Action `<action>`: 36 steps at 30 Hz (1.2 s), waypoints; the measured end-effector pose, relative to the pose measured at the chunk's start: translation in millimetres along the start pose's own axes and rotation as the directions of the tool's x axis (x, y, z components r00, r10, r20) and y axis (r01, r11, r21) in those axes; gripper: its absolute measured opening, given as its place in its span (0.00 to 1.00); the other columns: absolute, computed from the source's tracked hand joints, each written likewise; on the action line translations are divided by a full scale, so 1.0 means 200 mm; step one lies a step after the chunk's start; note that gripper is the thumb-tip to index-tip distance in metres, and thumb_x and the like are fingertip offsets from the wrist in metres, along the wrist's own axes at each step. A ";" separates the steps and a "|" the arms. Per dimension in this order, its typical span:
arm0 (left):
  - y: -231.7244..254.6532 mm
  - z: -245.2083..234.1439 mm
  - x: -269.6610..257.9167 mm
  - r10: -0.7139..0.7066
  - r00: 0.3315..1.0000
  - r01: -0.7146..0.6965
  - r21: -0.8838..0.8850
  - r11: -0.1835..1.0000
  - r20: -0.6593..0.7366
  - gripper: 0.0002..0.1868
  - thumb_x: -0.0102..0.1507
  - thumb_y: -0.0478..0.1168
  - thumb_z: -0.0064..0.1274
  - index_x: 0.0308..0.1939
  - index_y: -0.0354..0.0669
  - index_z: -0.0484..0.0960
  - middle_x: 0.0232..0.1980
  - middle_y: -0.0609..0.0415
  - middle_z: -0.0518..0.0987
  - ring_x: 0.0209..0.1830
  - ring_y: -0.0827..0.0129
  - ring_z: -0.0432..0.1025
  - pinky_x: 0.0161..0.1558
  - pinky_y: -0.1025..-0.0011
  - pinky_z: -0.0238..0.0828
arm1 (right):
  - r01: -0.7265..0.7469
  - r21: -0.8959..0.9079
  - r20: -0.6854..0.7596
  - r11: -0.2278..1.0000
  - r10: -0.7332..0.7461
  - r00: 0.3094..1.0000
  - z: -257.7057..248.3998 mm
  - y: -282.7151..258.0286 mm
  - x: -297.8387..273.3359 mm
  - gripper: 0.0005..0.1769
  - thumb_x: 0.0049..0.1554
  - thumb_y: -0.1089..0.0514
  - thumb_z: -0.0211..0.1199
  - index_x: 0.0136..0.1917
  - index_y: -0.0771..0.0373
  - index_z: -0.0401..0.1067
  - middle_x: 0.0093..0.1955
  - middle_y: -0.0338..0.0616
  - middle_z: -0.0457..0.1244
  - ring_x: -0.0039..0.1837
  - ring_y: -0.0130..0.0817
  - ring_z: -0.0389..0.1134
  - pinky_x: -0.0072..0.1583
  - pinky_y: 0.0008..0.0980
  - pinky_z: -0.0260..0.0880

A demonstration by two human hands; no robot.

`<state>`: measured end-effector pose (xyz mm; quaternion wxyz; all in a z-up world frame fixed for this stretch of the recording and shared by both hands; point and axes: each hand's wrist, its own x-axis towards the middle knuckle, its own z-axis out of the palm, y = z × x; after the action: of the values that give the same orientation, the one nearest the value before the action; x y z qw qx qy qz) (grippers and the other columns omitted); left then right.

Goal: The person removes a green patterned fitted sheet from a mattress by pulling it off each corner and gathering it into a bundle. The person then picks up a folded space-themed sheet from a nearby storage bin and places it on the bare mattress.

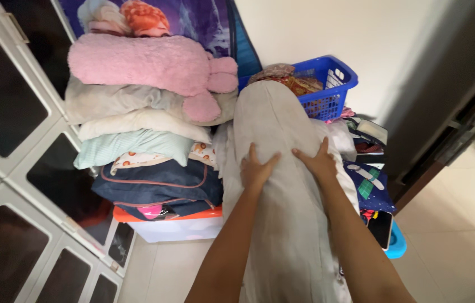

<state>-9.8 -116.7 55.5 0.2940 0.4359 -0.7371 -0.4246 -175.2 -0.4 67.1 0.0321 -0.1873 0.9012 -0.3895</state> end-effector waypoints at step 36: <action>0.04 0.04 -0.57 0.487 0.863 -0.499 0.377 0.780 0.135 0.38 0.65 0.59 0.50 0.77 0.56 0.60 0.80 0.39 0.53 0.81 0.39 0.42 0.71 0.32 0.36 | 0.392 -0.002 -0.047 0.920 -0.391 0.919 -0.32 0.20 -0.50 0.40 0.59 0.33 0.57 0.78 0.49 0.57 0.78 0.62 0.49 0.75 0.60 0.55 0.70 0.49 0.60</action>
<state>31.2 -9.8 50.7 0.2882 0.2724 -0.9002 -0.1799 -106.9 105.0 74.0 -0.0667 -0.3543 0.8446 -0.3958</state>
